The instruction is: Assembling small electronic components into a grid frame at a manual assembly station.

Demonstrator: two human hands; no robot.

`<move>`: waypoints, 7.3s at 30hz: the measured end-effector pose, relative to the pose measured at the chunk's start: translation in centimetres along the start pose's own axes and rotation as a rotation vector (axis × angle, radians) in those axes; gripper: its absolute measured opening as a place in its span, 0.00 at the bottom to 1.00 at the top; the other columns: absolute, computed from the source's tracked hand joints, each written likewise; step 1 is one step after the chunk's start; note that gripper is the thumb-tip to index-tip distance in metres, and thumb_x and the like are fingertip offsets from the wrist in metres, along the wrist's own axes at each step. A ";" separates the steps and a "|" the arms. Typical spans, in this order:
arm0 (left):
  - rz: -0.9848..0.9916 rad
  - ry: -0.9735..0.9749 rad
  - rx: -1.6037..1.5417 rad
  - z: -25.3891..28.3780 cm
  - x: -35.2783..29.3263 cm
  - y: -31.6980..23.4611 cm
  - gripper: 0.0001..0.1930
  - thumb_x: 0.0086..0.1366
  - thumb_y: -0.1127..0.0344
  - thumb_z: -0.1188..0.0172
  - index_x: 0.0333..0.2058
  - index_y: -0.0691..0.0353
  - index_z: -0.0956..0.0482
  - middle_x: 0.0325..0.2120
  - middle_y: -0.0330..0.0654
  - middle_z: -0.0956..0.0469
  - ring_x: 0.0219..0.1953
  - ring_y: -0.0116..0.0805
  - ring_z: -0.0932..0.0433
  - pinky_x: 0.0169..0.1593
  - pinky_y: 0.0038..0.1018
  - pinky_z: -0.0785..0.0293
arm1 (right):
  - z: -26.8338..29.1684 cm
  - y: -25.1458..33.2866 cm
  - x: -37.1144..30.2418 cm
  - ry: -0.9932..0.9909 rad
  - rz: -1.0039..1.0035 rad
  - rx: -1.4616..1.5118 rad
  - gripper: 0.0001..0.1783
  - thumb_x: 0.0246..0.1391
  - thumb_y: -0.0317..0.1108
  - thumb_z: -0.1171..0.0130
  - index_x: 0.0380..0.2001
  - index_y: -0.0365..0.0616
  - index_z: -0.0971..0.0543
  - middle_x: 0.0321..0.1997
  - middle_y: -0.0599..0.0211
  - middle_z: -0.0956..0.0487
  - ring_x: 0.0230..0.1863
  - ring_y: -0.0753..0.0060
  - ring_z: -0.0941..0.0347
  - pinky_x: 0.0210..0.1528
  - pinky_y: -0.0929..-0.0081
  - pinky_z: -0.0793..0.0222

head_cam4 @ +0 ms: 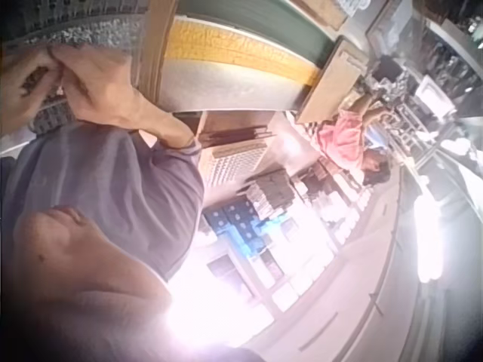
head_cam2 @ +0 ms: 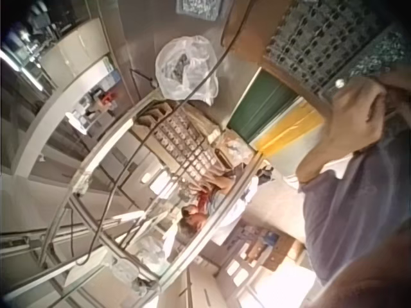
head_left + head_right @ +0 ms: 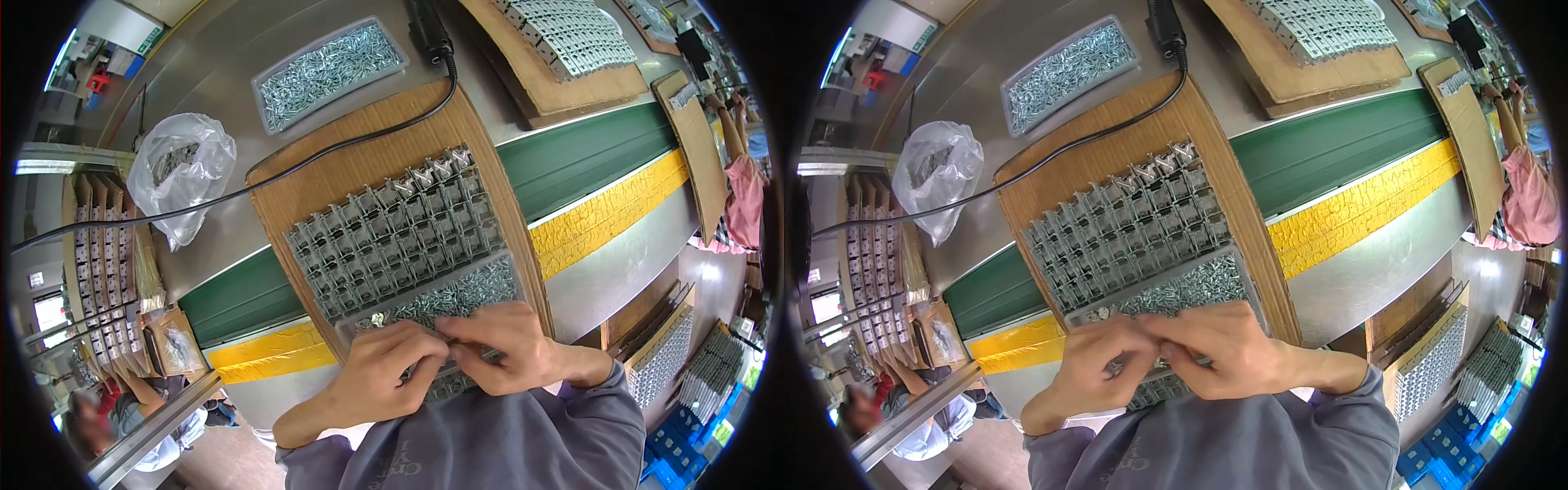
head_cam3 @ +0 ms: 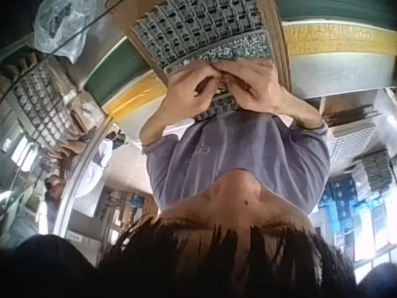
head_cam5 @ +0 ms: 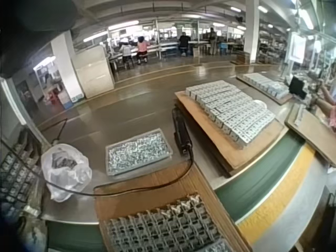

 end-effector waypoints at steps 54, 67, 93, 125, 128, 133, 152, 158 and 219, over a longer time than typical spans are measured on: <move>-0.146 0.250 0.640 -1.5 -1.1 0.1 0.09 0.53 0.68 0.33 0.31 0.61 0.24 0.29 0.38 0.27 0.28 0.36 0.23 0.31 0.31 0.26 | -0.4 -0.8 -0.3 0.106 -0.012 -0.227 0.11 0.41 0.20 0.28 0.28 0.40 0.20 0.27 0.64 0.21 0.22 0.65 0.23 0.22 0.70 0.29; -0.149 -0.002 0.267 0.8 -0.8 -1.2 0.13 0.50 0.77 0.28 0.36 0.65 0.17 0.27 0.39 0.22 0.23 0.38 0.22 0.25 0.30 0.26 | 0.1 -1.0 -0.5 0.060 0.043 -0.159 0.14 0.42 0.17 0.35 0.37 0.35 0.16 0.23 0.63 0.22 0.20 0.63 0.24 0.21 0.70 0.31; 0.153 -0.051 -0.341 0.2 -0.6 1.4 0.07 0.56 0.85 0.37 0.33 0.70 0.21 0.33 0.47 0.16 0.33 0.30 0.17 0.35 0.23 0.23 | -0.1 1.3 -1.5 -0.193 0.347 -0.063 0.21 0.39 0.15 0.36 0.42 0.29 0.19 0.19 0.65 0.26 0.16 0.68 0.30 0.17 0.71 0.37; 0.128 -0.280 0.504 8.1 6.8 8.0 0.03 0.62 0.72 0.38 0.34 0.64 0.21 0.35 0.47 0.18 0.42 0.49 0.21 0.46 0.38 0.26 | -0.2 -1.3 -1.3 0.046 -0.042 -0.075 0.08 0.46 0.21 0.32 0.33 0.37 0.17 0.26 0.61 0.19 0.22 0.68 0.23 0.23 0.73 0.29; 0.151 -0.243 0.702 7.8 7.5 7.7 0.05 0.59 0.72 0.37 0.35 0.64 0.21 0.36 0.47 0.18 0.44 0.50 0.22 0.47 0.39 0.26 | 0.3 -1.4 -0.6 0.069 -0.190 -0.099 0.09 0.44 0.22 0.31 0.33 0.39 0.16 0.26 0.65 0.20 0.20 0.67 0.24 0.23 0.70 0.29; -0.191 -0.387 0.716 5.9 4.7 1.1 0.07 0.57 0.72 0.37 0.35 0.62 0.19 0.32 0.45 0.20 0.36 0.48 0.21 0.44 0.41 0.27 | -0.7 -1.8 -0.8 0.101 -0.027 -0.619 0.10 0.41 0.22 0.31 0.31 0.42 0.17 0.27 0.66 0.23 0.23 0.61 0.23 0.25 0.67 0.28; -0.063 0.168 0.818 -2.6 -3.2 -0.6 0.09 0.55 0.65 0.32 0.29 0.60 0.23 0.31 0.39 0.27 0.33 0.38 0.21 0.34 0.33 0.23 | -0.8 -0.9 -1.5 0.051 0.080 -0.550 0.10 0.42 0.22 0.31 0.33 0.41 0.16 0.27 0.65 0.23 0.24 0.60 0.23 0.26 0.66 0.27; -0.044 0.031 0.792 -1.5 -3.6 -1.0 0.08 0.56 0.66 0.32 0.29 0.60 0.23 0.31 0.40 0.25 0.33 0.40 0.21 0.34 0.34 0.24 | -0.3 -0.5 -1.6 0.016 0.096 -0.440 0.08 0.43 0.19 0.32 0.30 0.40 0.17 0.28 0.64 0.21 0.24 0.59 0.22 0.26 0.67 0.27; 0.060 -0.329 0.525 9.8 5.4 7.7 0.04 0.62 0.75 0.39 0.35 0.64 0.24 0.30 0.47 0.21 0.36 0.51 0.22 0.46 0.39 0.29 | -0.8 -0.1 4.4 0.269 0.284 -0.118 0.10 0.42 0.21 0.31 0.32 0.36 0.17 0.24 0.64 0.22 0.20 0.66 0.24 0.18 0.70 0.32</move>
Point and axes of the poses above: each hand's wrist, its own x-axis towards the middle knuckle, its own z-axis out of the back of the hand, y = z × x, the point moved 9 cm from there along x, towards the middle knuckle
